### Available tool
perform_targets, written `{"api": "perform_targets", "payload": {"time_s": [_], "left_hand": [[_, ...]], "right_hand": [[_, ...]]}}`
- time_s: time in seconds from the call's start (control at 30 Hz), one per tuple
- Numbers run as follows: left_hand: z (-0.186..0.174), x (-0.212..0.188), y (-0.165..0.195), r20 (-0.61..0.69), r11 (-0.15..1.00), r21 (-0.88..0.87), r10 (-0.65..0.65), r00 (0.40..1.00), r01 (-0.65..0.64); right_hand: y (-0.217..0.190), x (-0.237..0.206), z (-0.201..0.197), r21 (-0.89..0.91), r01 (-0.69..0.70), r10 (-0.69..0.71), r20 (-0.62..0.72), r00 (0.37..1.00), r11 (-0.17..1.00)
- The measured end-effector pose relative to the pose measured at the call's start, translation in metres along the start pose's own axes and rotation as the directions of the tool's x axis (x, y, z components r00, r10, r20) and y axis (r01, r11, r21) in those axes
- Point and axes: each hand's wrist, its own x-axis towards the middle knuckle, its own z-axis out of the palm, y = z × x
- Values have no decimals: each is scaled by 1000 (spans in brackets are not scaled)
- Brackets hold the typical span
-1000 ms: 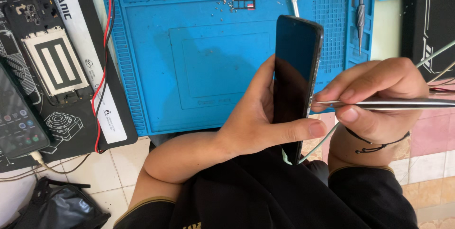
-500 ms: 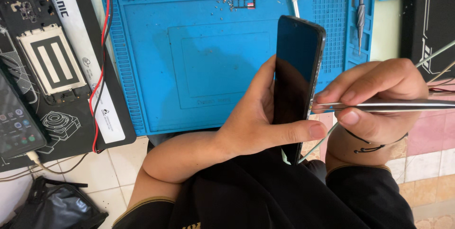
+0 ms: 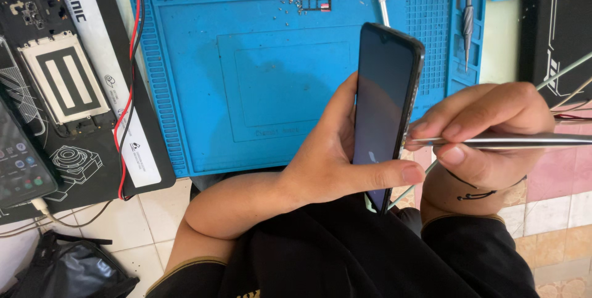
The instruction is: The person uses tweezers and a screwdriver to manipulate the side and internal components of a disassembled smartphone. They adjust small parts along the phone's edge and then use a screwdriver to work on screws near the charging port area.
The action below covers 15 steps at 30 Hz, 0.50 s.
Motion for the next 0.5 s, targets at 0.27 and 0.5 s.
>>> {"api": "perform_targets", "payload": {"time_s": [0.27,0.5], "left_hand": [[7,3,-1,-72,999,26,29,997,-27],[10,4,0,-66,998,24,65,996,-64]], "right_hand": [[13,7,-17,213,4,-20,70,997,977],[13,1,-17,185,24,-25,0,1000,983]]}}
